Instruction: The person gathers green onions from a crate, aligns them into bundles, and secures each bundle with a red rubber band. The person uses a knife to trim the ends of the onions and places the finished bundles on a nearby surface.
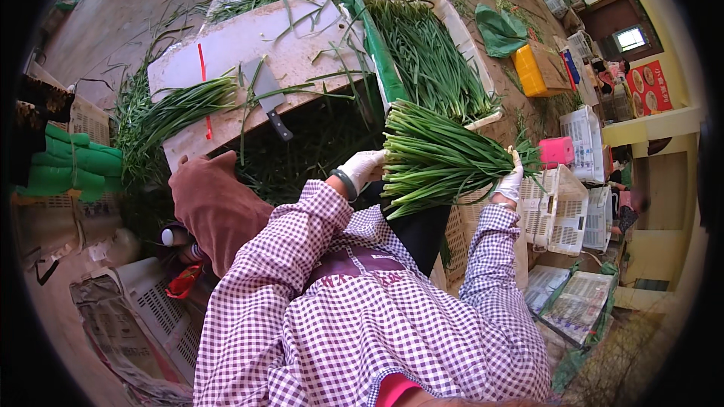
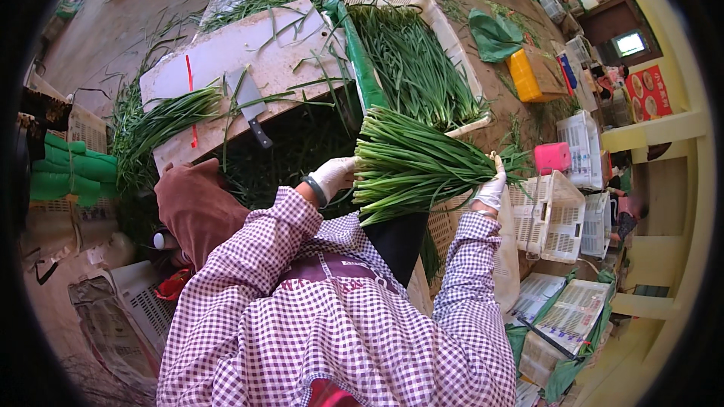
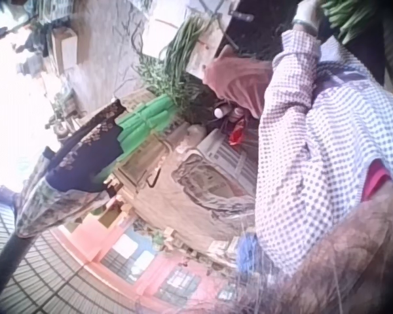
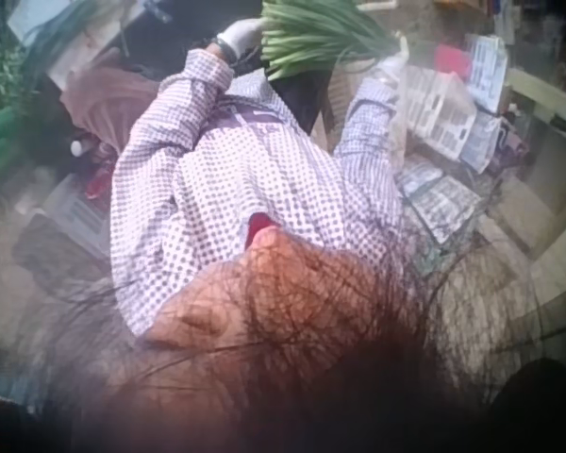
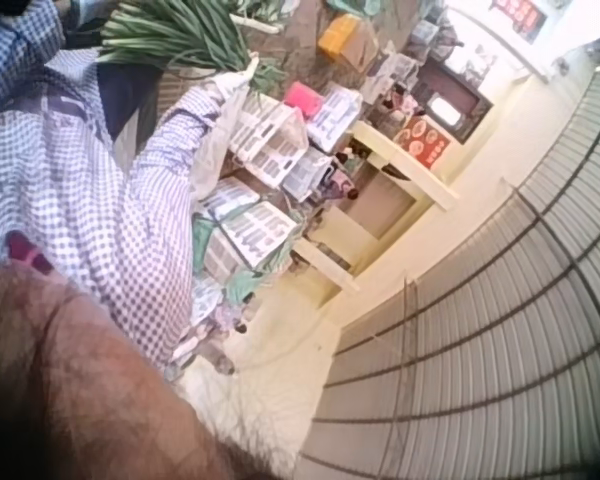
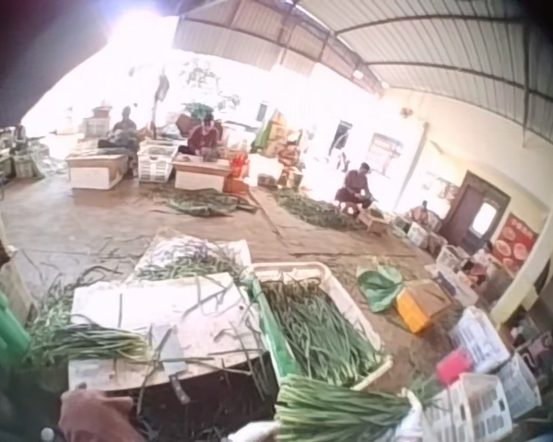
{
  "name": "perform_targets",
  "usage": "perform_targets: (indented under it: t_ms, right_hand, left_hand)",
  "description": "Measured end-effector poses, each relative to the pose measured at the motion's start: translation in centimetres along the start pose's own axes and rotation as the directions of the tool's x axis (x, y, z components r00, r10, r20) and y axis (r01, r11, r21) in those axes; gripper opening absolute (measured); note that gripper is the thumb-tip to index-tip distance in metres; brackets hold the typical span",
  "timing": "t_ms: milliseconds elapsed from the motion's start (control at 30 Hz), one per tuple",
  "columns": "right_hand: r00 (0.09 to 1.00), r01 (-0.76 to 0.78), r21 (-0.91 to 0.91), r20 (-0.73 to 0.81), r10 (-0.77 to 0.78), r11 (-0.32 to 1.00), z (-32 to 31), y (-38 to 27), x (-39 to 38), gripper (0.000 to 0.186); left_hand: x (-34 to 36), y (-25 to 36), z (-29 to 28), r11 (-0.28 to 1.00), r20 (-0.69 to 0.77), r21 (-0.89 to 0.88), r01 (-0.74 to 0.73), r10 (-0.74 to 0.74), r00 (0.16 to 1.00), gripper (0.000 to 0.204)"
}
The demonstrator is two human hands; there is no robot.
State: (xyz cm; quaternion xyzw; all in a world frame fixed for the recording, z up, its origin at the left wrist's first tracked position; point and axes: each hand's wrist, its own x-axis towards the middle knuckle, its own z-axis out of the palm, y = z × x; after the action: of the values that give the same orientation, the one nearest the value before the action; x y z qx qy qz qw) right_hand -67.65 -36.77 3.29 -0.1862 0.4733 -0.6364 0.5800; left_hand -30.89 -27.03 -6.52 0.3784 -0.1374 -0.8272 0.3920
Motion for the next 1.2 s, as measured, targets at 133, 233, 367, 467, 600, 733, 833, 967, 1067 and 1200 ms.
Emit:
perform_targets:
  t_ms: [133, 233, 367, 467, 600, 733, 833, 967, 1067, 1200]
  right_hand:
    - [0.991, 0.061, -0.032, -0.118, -0.064, 0.998, 0.5, 0.2, -0.4, 0.022]
    - [0.993, 0.048, -0.005, -0.111, -0.048, 0.999, 0.0, 0.0, 0.0, 0.020]
    - [0.996, 0.054, 0.010, -0.078, -0.053, 0.999, -2.3, -0.1, 1.4, 0.021]
    - [0.991, 0.054, -0.034, -0.121, -0.058, 0.998, 0.5, 0.9, -0.3, 0.022]
    - [0.988, 0.079, -0.018, -0.129, -0.081, 0.997, -2.3, 0.2, 1.5, 0.023]
    - [0.994, 0.044, -0.041, -0.096, -0.048, 0.998, 0.2, 0.2, -0.1, 0.021]
    - [0.993, 0.040, -0.053, -0.111, -0.046, 0.998, 0.8, 0.2, -0.6, 0.021]
    - [0.997, 0.026, -0.024, -0.076, -0.028, 0.999, -1.1, 0.2, 0.8, 0.021]
    - [0.995, 0.045, 0.005, -0.091, -0.044, 0.999, -1.7, 0.3, 1.8, 0.021]
    - [0.995, 0.047, 0.021, -0.089, -0.045, 0.999, -1.6, 0.6, 2.0, 0.021]
  left_hand:
    - [0.5, -1.1, 0.5, 0.975, -0.101, -0.118, -0.188, 0.177, 0.979, 0.019]
    - [-0.1, -1.1, -2.6, 0.955, -0.262, -0.080, -0.286, 0.257, 0.930, 0.019]
    - [-4.0, -0.6, -6.1, 0.694, -0.296, 0.714, 0.087, 0.187, 0.937, 0.025]
    - [-6.5, -2.3, -3.8, 0.879, 0.083, 0.454, -0.146, 0.122, 0.989, 0.042]
    - [-6.2, -2.9, 1.5, 0.982, 0.044, 0.138, -0.128, 0.123, 0.991, 0.020]
    - [-5.7, -3.4, 1.7, 0.917, -0.068, 0.338, -0.213, 0.250, 0.966, 0.013]
    - [-6.1, -3.7, 2.5, 0.887, -0.120, 0.416, -0.202, 0.274, 0.954, 0.013]
    - [-6.5, -3.9, 2.8, 0.863, -0.134, 0.457, -0.216, 0.307, 0.942, 0.012]
    - [-6.5, -3.8, 1.4, 0.752, -0.138, 0.603, -0.265, 0.426, 0.894, 0.011]
    - [-9.7, -1.6, -2.1, 0.574, -0.145, 0.811, -0.111, 0.381, 0.913, 0.013]
